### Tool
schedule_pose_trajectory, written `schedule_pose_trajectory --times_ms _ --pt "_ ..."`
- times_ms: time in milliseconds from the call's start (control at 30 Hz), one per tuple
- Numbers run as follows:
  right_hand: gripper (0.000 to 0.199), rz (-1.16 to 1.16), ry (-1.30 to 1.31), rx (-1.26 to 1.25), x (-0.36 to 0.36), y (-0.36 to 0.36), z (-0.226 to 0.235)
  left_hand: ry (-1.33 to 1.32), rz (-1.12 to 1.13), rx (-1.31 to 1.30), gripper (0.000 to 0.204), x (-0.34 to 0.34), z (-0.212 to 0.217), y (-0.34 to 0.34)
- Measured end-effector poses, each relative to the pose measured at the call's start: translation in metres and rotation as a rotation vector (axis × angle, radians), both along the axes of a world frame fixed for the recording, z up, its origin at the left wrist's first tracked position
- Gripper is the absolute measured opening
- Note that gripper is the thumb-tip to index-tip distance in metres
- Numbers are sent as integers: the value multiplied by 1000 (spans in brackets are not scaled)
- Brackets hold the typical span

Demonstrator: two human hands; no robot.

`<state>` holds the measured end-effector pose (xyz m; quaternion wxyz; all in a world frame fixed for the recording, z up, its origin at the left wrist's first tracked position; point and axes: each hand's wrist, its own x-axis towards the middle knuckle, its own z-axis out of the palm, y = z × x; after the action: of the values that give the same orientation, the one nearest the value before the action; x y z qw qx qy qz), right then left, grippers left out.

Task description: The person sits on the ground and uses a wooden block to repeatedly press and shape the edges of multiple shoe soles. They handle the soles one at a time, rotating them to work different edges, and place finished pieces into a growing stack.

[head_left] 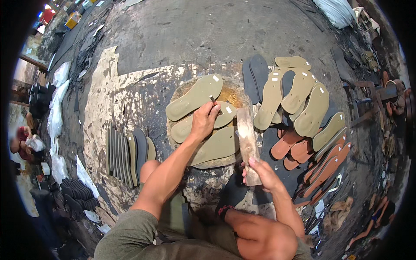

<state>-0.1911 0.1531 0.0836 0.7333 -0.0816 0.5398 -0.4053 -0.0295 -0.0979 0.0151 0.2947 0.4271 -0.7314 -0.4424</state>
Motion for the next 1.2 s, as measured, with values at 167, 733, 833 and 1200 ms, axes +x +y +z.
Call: schedule_pose_trajectory --times_ms 167,733,833,1200 --pt "44 18 422 -314 -32 -74 152 8 -36 -87 21 -1 -2 4" --pt "50 190 125 -86 -19 -65 -24 443 383 249 23 0 5 -6" --pt "51 188 137 43 -14 -72 -21 524 416 404 26 -4 -2 -53" --pt "45 156 53 -9 -28 -101 35 66 197 61 25 -13 -6 -95"
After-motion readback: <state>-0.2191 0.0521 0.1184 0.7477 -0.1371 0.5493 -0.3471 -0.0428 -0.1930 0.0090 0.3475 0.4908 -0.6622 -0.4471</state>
